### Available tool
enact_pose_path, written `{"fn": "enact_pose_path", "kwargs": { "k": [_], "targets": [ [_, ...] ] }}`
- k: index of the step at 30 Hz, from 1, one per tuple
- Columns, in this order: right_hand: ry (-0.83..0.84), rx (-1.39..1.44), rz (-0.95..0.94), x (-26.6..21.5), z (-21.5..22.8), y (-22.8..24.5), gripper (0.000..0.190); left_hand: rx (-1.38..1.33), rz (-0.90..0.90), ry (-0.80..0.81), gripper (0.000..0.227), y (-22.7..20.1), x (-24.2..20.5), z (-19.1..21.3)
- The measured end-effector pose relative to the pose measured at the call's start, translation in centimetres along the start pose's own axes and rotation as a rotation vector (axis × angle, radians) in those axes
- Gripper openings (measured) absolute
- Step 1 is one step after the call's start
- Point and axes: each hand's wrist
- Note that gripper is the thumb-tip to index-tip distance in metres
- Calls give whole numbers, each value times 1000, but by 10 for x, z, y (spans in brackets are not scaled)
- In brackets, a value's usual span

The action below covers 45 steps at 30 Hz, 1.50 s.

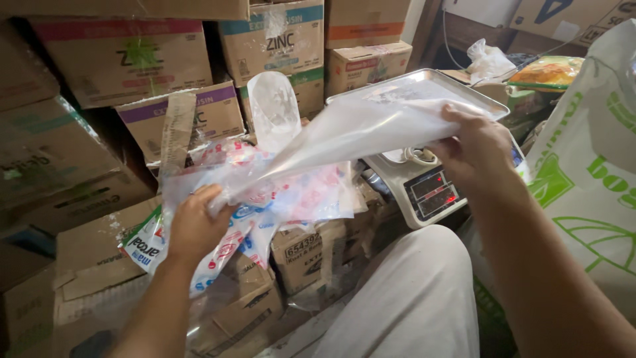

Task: The person retrieves small plastic-wrapped packages from a cardboard box, places them into a large sack, and then uses scissors to cut open the sack. The person handles the packages and sack by hand and uses scissors to cut the sack's top.

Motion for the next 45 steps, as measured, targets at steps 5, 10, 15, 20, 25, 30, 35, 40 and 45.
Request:
{"fn": "enact_pose_path", "kwargs": {
  "k": [5, 10, 15, 20, 25, 30, 35, 40, 45],
  "targets": [
    [-453, 775, -670, 30, 15, -10, 25, 142, -33, -95, 45, 27, 5, 9],
    [-18, -44, -329, 19, 42, -61, 27, 313, 297, -156, 56, 8, 8, -8],
    [-16, 693, -414, 30, 56, -114, 42, 318, 400, -103, 88, -20, 31, -22],
    [-150, 1127, -511, 49, 75, -145, 47, 118, 74, -248, 78, -43, 50, -31],
    [-229, 1277, -503, 63, 88, -158, 44, 109, 162, -152, 58, -72, 94, -46],
    [-409, 1239, -562, 65, 94, -148, 43, 232, 223, 92, 59, -85, 125, -59],
    [-496, 1218, -578, 64, 98, -135, 41, 268, 184, 165, 37, -76, 134, -68],
    [-517, 1193, -598, 73, 97, -121, 40, 225, 122, 5, 13, -69, 129, -62],
    [-495, 1184, -621, 88, 85, -114, 38, 280, -48, -284, 8, -70, 116, -33]
  ]
}}
Point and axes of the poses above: each hand's wrist, its own x-axis towards the middle knuckle, its own z-axis out of the back of the hand, y = z × x, and after that the axes turned 3 degrees about -x, right-handed
